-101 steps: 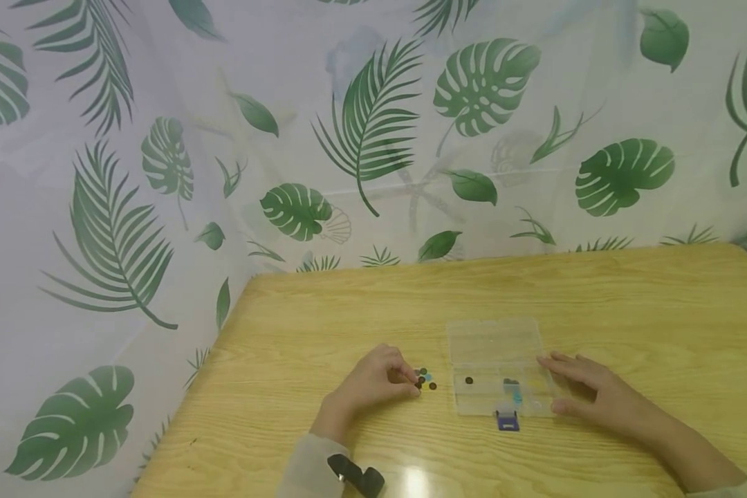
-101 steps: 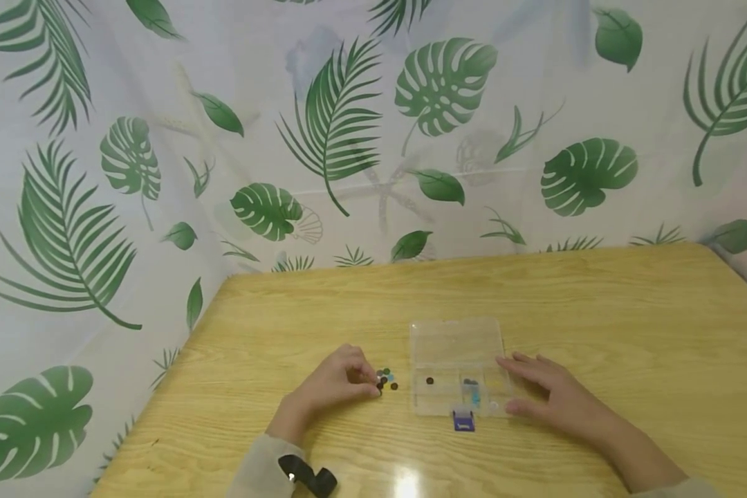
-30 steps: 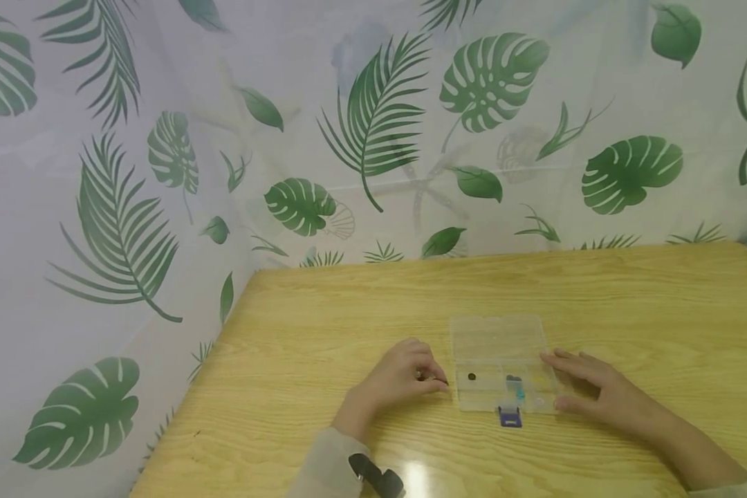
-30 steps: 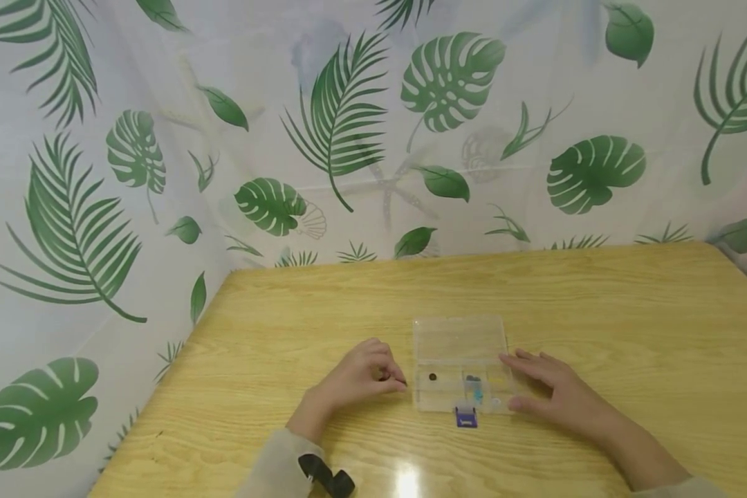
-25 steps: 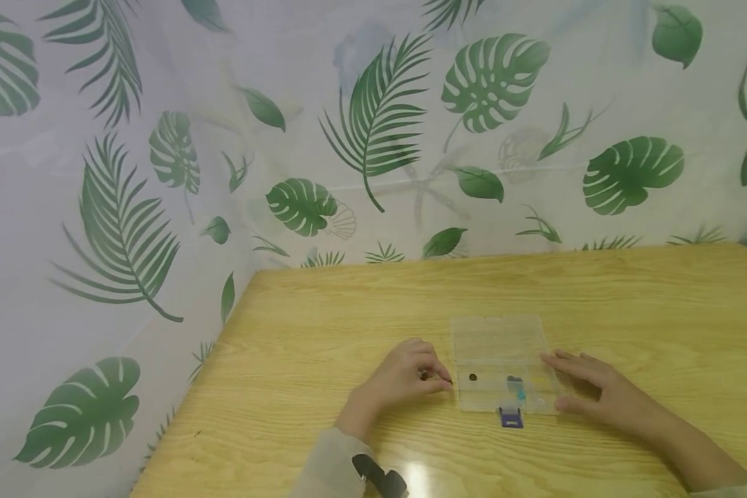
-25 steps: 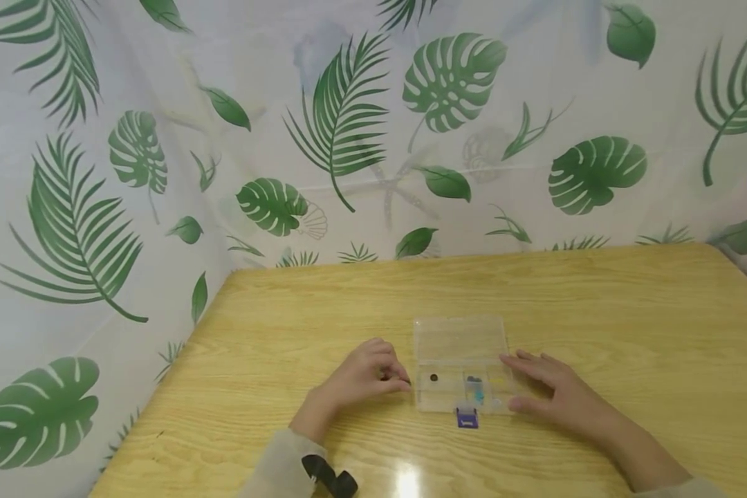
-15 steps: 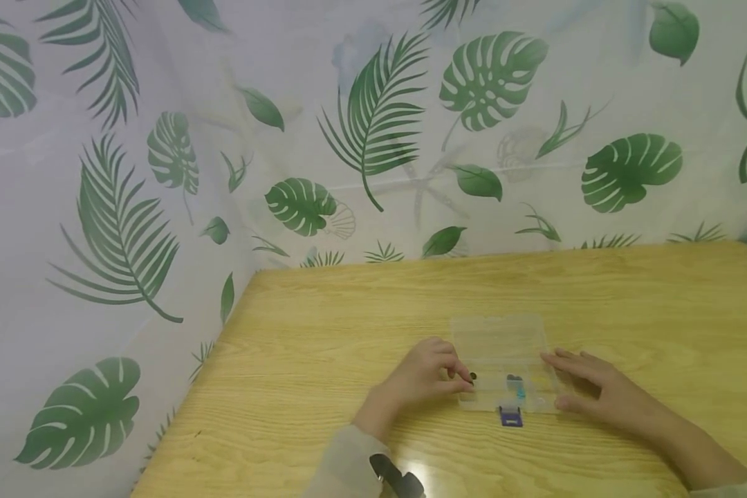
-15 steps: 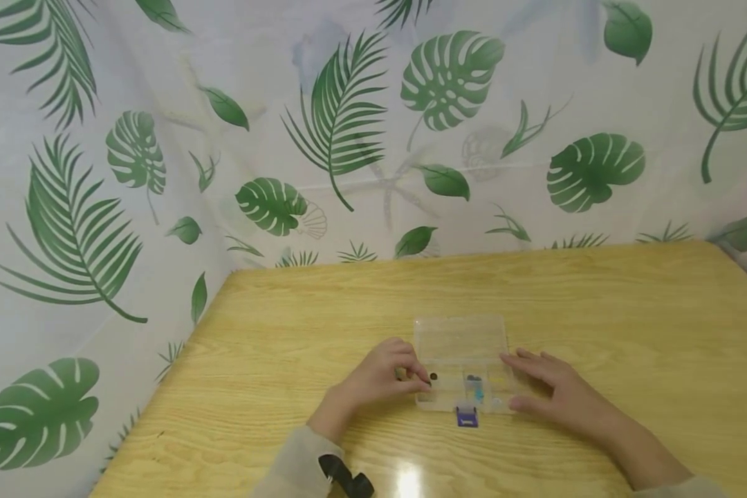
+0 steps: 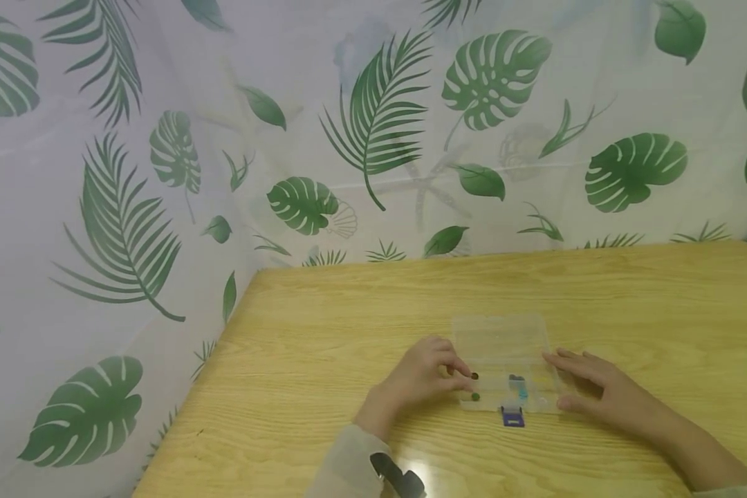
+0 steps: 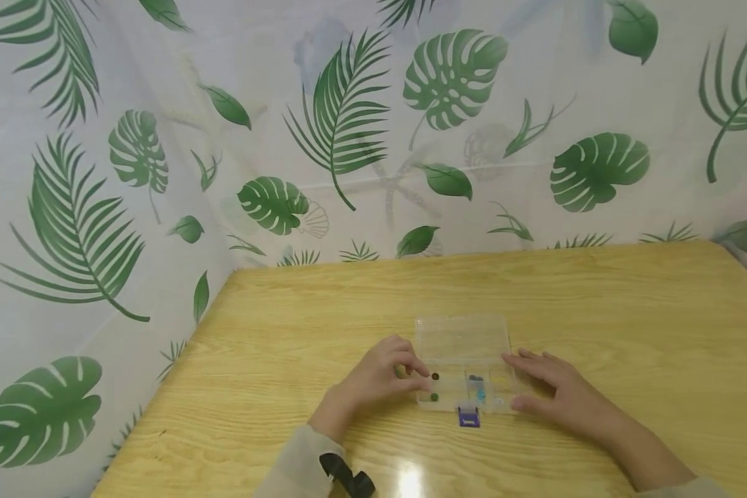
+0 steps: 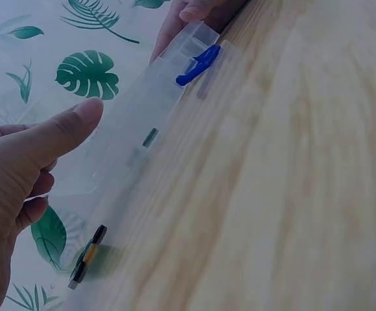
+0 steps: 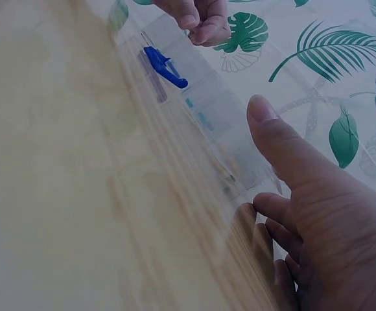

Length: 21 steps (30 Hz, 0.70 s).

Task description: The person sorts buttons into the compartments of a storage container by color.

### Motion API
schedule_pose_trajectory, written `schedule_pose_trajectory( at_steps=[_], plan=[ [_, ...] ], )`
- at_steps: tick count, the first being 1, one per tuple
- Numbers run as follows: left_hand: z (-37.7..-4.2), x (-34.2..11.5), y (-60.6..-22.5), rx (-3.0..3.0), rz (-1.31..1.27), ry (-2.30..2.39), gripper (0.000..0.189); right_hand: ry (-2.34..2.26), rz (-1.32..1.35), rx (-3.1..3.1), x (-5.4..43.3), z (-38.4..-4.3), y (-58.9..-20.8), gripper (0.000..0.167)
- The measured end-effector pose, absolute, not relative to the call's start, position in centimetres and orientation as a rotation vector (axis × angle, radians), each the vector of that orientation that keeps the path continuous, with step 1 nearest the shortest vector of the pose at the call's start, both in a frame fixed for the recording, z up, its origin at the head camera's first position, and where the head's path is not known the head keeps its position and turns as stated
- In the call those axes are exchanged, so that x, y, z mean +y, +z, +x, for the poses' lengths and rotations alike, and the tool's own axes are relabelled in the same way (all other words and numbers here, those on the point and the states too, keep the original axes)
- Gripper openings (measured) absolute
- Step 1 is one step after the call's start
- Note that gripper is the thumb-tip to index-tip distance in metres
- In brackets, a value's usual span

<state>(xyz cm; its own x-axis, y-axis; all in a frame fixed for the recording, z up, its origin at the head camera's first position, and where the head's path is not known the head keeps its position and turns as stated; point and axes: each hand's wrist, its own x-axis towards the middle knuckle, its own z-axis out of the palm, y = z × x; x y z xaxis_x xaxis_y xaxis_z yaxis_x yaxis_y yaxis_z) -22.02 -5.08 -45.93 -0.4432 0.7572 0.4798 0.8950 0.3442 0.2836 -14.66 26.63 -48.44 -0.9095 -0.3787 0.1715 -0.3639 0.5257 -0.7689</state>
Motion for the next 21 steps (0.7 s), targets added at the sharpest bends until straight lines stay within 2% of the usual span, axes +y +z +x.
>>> schedule_pose_trajectory(
  at_steps=[11,21],
  plan=[
    [-22.6,-7.1,-45.1,-2.594,-1.347,-0.85,0.015,-1.298,-0.747,2.826,26.6,-14.7,-48.6,0.064],
    [-23.9,-10.6,-45.5,-2.881,-0.917,-1.156,0.013,-1.378,-0.709,2.731,26.8,-14.7,-48.4,0.063]
  ],
)
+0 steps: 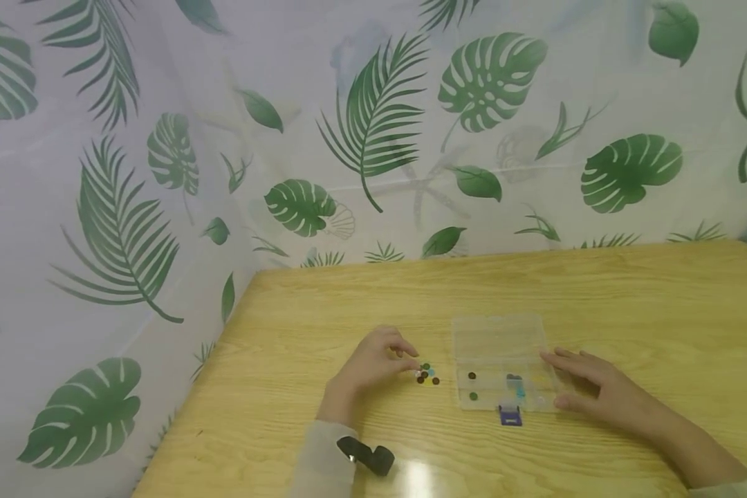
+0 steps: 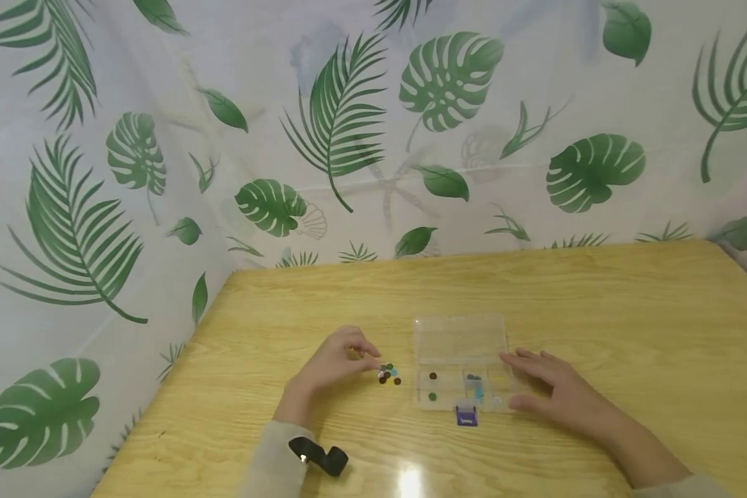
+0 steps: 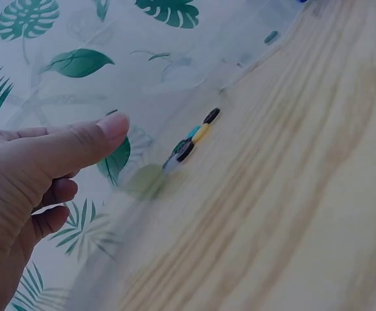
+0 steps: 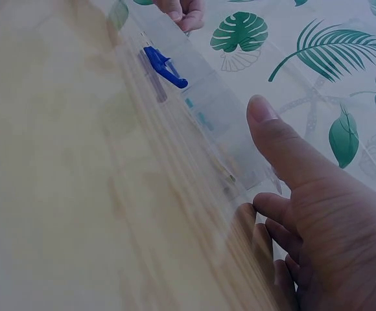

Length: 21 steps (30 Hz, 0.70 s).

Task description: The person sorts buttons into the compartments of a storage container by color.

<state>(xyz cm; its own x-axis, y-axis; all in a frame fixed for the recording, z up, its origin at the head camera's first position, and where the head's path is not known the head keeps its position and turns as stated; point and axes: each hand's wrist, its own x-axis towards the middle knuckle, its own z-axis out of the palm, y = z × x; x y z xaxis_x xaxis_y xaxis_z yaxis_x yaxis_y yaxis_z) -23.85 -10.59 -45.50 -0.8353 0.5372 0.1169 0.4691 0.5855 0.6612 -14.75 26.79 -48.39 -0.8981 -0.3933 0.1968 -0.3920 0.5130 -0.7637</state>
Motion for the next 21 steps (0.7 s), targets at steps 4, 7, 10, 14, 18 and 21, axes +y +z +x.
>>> schedule_pose_trajectory(
  at_steps=[4,7,10,14,18,21],
  plan=[
    [-24.2,-12.0,-46.1,2.712,0.834,1.126,0.013,-1.365,-0.716,2.747,26.7,-14.8,-48.4,0.063],
    [-24.5,-12.4,-46.4,2.693,0.858,1.139,0.011,-1.365,-0.714,2.754,26.6,-14.8,-48.4,0.063],
    [-24.5,-12.1,-46.7,2.659,0.897,1.132,0.009,-1.372,-0.7,2.75,26.6,-14.7,-48.3,0.062],
    [-24.4,-11.5,-47.0,2.642,0.992,1.042,0.008,-1.371,-0.692,2.745,26.6,-14.7,-48.2,0.062],
    [-24.4,-11.1,-47.2,2.684,1.105,0.928,0.008,-1.358,-0.676,2.747,26.6,-14.7,-48.3,0.062],
    [-24.3,-11.0,-47.2,2.701,1.13,0.891,0.008,-1.358,-0.661,2.742,26.7,-14.6,-48.2,0.063]
  ],
)
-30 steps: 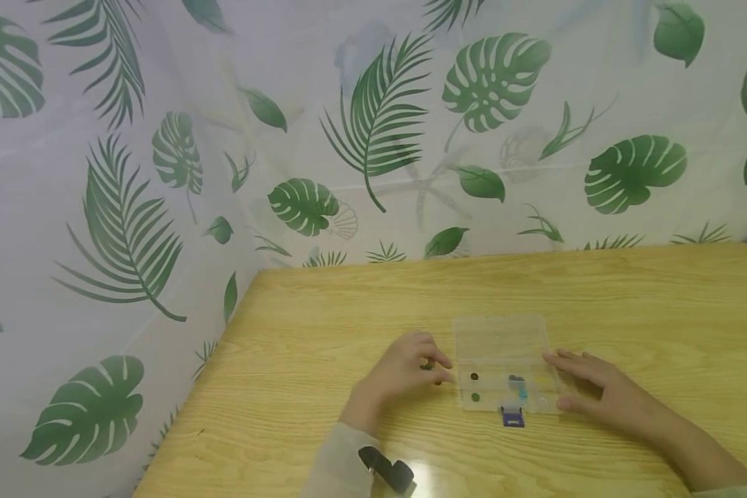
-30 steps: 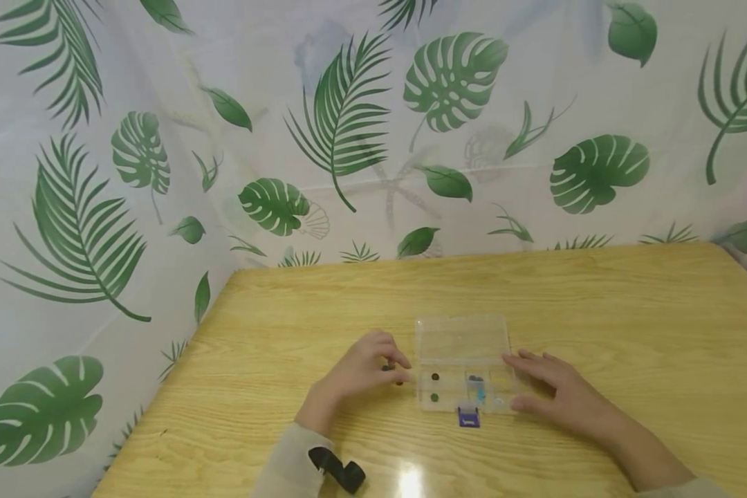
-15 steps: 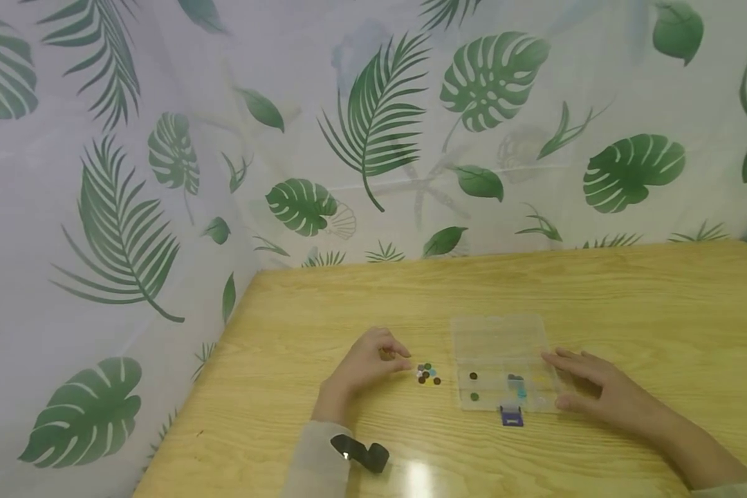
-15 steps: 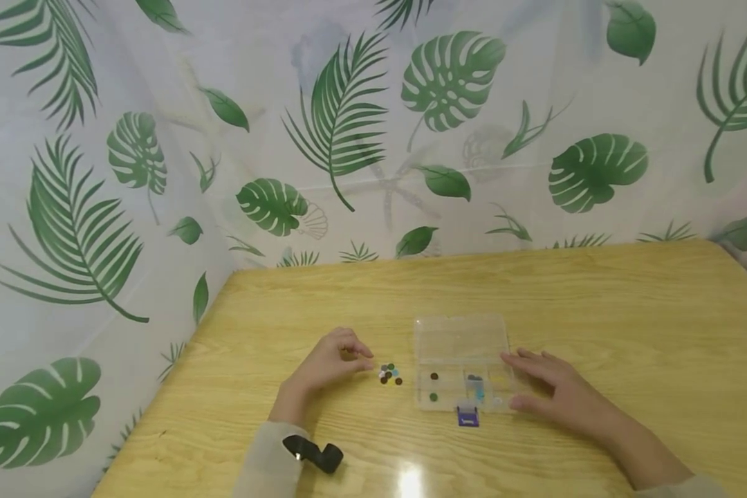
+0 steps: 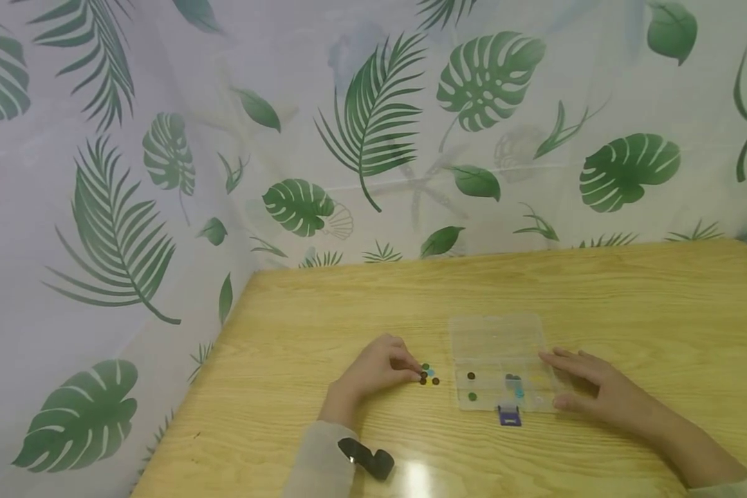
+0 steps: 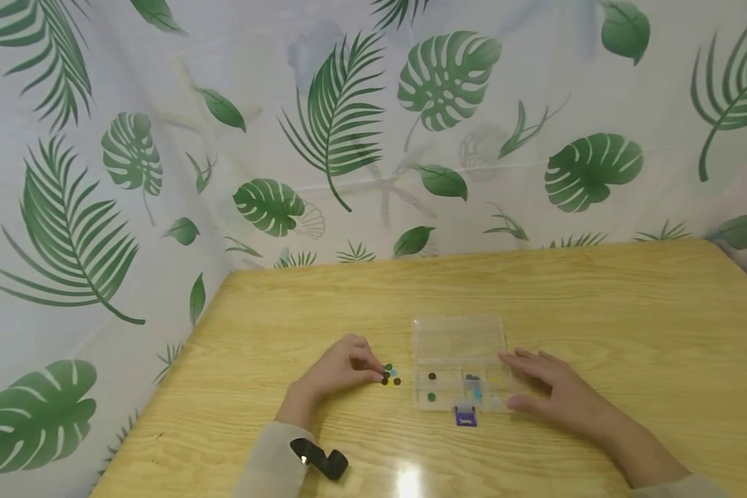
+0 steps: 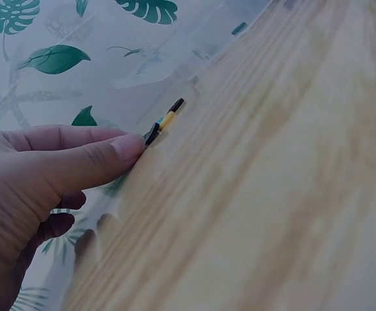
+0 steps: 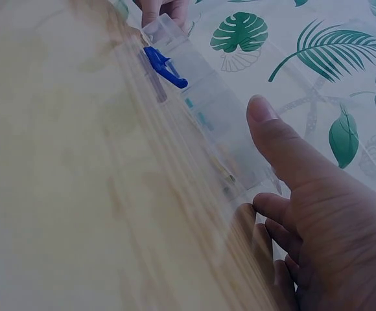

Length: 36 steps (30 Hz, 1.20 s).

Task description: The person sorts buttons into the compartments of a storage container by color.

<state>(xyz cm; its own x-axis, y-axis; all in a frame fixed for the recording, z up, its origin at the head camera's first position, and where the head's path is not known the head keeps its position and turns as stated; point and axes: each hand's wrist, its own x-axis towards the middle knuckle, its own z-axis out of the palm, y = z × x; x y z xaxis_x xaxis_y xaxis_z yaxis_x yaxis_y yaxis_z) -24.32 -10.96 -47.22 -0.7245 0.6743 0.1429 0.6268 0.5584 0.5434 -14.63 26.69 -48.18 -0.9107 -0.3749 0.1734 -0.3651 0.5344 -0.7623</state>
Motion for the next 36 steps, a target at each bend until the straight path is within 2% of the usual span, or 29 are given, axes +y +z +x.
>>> schedule_pose_trajectory(
  at_steps=[17,36],
  plan=[
    [-24.39,-11.39,-47.66,2.617,0.948,1.059,0.007,-1.383,-0.696,2.723,26.83,-14.8,-48.39,0.063],
    [-24.34,-11.46,-47.93,2.636,0.94,1.053,0.008,-1.387,-0.67,2.704,26.67,-14.59,-48.15,0.062]
  ],
)
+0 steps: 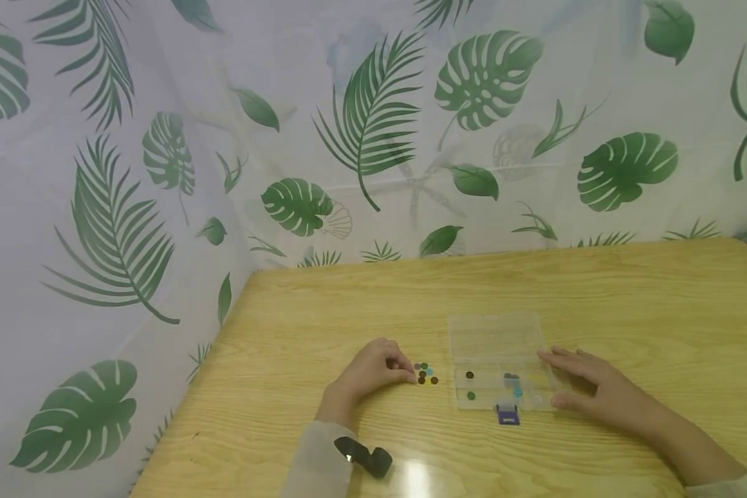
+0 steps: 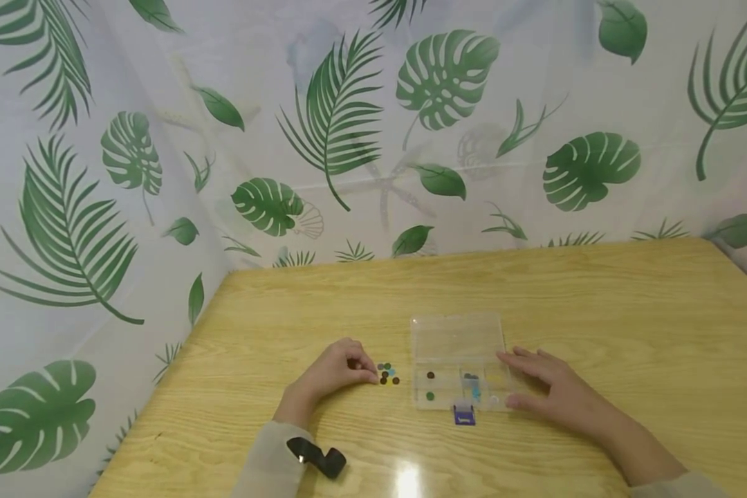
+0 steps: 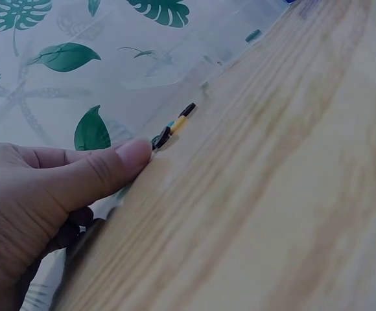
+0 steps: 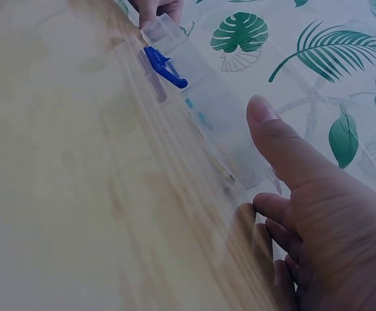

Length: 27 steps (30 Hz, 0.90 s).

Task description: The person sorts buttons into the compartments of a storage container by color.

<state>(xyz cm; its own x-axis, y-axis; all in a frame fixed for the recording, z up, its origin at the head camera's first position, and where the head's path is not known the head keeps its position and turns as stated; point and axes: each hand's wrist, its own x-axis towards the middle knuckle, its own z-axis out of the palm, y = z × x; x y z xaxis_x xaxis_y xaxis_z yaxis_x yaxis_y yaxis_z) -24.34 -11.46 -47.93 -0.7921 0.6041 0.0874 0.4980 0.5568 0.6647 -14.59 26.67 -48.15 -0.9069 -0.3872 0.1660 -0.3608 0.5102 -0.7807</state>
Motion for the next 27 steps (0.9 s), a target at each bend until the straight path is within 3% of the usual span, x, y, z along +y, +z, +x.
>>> schedule_pose_trajectory(
  at_steps=[12,27],
  plan=[
    [-24.1,-11.4,-47.2,2.645,0.886,1.084,0.009,-1.382,-0.65,2.69,26.8,-14.7,-48.2,0.063],
    [-23.8,-9.4,-45.3,2.727,1.124,1.021,0.009,-1.357,-0.633,2.716,26.8,-14.7,-48.2,0.063]
  ],
)
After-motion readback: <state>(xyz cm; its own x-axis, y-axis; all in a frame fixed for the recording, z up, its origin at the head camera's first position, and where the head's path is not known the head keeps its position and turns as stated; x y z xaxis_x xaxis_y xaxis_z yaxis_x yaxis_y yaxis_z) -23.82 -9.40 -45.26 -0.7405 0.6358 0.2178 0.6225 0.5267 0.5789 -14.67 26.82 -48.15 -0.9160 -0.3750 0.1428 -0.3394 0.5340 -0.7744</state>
